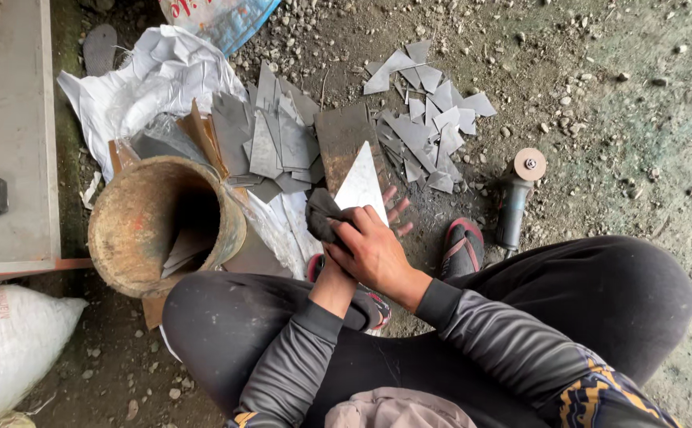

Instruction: The person sits on the ground and wipes triangular metal pieces with a dark cloth. They handle the pieces one at a time, wiping both sides, and place the cleaned pieces into a bucket.

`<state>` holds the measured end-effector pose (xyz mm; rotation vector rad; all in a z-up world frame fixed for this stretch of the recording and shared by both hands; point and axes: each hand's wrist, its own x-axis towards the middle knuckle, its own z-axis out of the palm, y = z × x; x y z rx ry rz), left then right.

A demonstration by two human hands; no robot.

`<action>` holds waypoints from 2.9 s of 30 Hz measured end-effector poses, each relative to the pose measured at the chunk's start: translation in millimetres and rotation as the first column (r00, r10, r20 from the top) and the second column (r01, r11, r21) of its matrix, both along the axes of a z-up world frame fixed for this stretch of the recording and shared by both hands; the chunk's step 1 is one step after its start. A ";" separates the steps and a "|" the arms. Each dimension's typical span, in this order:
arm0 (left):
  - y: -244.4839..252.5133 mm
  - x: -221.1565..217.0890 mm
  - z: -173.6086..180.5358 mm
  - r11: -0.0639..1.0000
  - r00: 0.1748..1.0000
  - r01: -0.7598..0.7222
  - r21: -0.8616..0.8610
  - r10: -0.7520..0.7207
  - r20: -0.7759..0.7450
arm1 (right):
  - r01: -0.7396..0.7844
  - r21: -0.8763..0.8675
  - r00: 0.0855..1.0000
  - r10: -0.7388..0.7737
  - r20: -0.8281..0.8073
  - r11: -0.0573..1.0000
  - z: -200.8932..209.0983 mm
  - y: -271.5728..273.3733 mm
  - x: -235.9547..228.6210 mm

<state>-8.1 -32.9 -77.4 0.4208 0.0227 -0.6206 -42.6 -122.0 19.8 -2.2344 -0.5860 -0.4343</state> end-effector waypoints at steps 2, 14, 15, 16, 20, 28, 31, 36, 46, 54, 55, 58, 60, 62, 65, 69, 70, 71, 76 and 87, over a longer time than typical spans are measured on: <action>1.1 1.7 6.2 0.992 0.999 0.005 -0.126 -0.010 -0.041 | -0.106 0.016 0.994 0.105 0.025 0.994 4.7 -6.4 2.4; -4.3 -11.6 50.8 0.961 0.996 0.048 -0.273 -0.067 -0.057 | -0.138 0.062 0.988 0.133 0.074 0.988 0.2 -23.5 21.2; -5.0 -13.8 52.6 0.959 0.995 0.045 -0.279 -0.067 -0.070 | -0.058 0.035 0.996 0.056 0.069 0.998 -1.6 -24.0 25.7; -5.4 -16.0 53.7 0.957 0.994 0.041 -0.286 -0.067 -0.083 | 0.022 0.007 0.998 -0.022 0.067 1.000 -2.9 -25.1 29.7; -3.9 -17.8 51.8 0.963 0.963 -0.005 -0.270 -0.068 -0.261 | 0.177 -0.033 0.981 -0.173 0.090 0.984 -2.1 -34.1 42.0; 6.4 -14.0 40.2 0.962 0.981 0.145 -0.231 -0.169 -0.090 | 0.377 -0.018 0.912 -0.368 0.181 0.926 1.7 -52.0 60.6; 9.6 -19.5 50.1 0.939 0.961 0.265 -0.222 -0.275 -0.017 | 0.462 0.054 0.872 -0.464 0.156 0.885 -7.2 -72.4 75.9; 16.4 -31.7 82.5 0.827 0.924 0.332 -0.455 -0.382 -0.021 | 0.636 0.130 0.767 -0.642 0.004 0.761 -26.3 -116.4 108.1; 95.8 -8.8 123.4 0.963 0.992 0.109 -0.248 -0.089 0.089 | 0.554 0.358 0.823 -0.559 -0.100 0.752 -16.6 -141.7 112.1; 93.2 -14.6 130.0 0.864 0.987 -0.158 -0.478 0.158 -0.042 | -0.125 0.088 0.990 0.118 0.079 0.988 64.9 -11.9 -3.5; 86.7 -16.3 125.9 0.885 0.967 -0.221 -0.410 0.253 0.025 | -0.167 0.019 0.980 0.164 0.116 0.986 63.7 3.8 -12.8; 82.5 -18.8 113.8 0.870 0.910 -0.293 -0.396 0.381 0.165 | -0.120 -0.092 0.983 0.131 0.127 0.989 50.0 9.9 -3.8; 83.6 -25.4 108.2 0.849 0.894 -0.325 -0.416 0.419 0.158 | -0.040 -0.103 0.994 0.050 0.102 0.994 40.2 1.3 -1.7; 86.9 -26.7 110.4 0.848 0.901 -0.353 -0.396 0.421 0.099 | 0.068 -0.073 0.994 -0.062 0.085 0.995 36.0 -4.2 -3.4; 85.1 -15.5 121.3 0.833 0.903 -0.360 -0.421 0.424 0.067 | -0.020 0.018 0.991 0.017 0.135 1.000 37.5 -2.4 2.3; 89.8 -19.3 107.2 0.849 0.904 -0.365 -0.382 0.421 0.073 | 0.069 -0.144 0.998 -0.069 0.005 0.987 32.4 -14.0 11.0; 93.7 -19.1 97.6 0.846 0.904 -0.393 -0.362 0.427 0.015 | 0.232 -0.199 0.959 -0.258 -0.119 0.952 32.4 -24.1 16.9; 100.3 -9.5 87.6 0.841 0.903 -0.412 -0.350 0.429 -0.031 | 0.257 -0.154 0.955 -0.275 -0.114 0.954 33.9 -36.6 25.7; 195.2 40.6 33.5 0.825 0.823 -0.565 -0.023 0.566 0.050 | 0.247 -0.126 0.963 -0.258 -0.082 0.961 56.1 -88.3 18.8; 410.4 53.8 -16.3 0.213 0.475 -0.511 0.833 0.877 0.067 | 0.576 0.734 0.648 0.346 -0.679 0.361 22.6 -120.7 32.8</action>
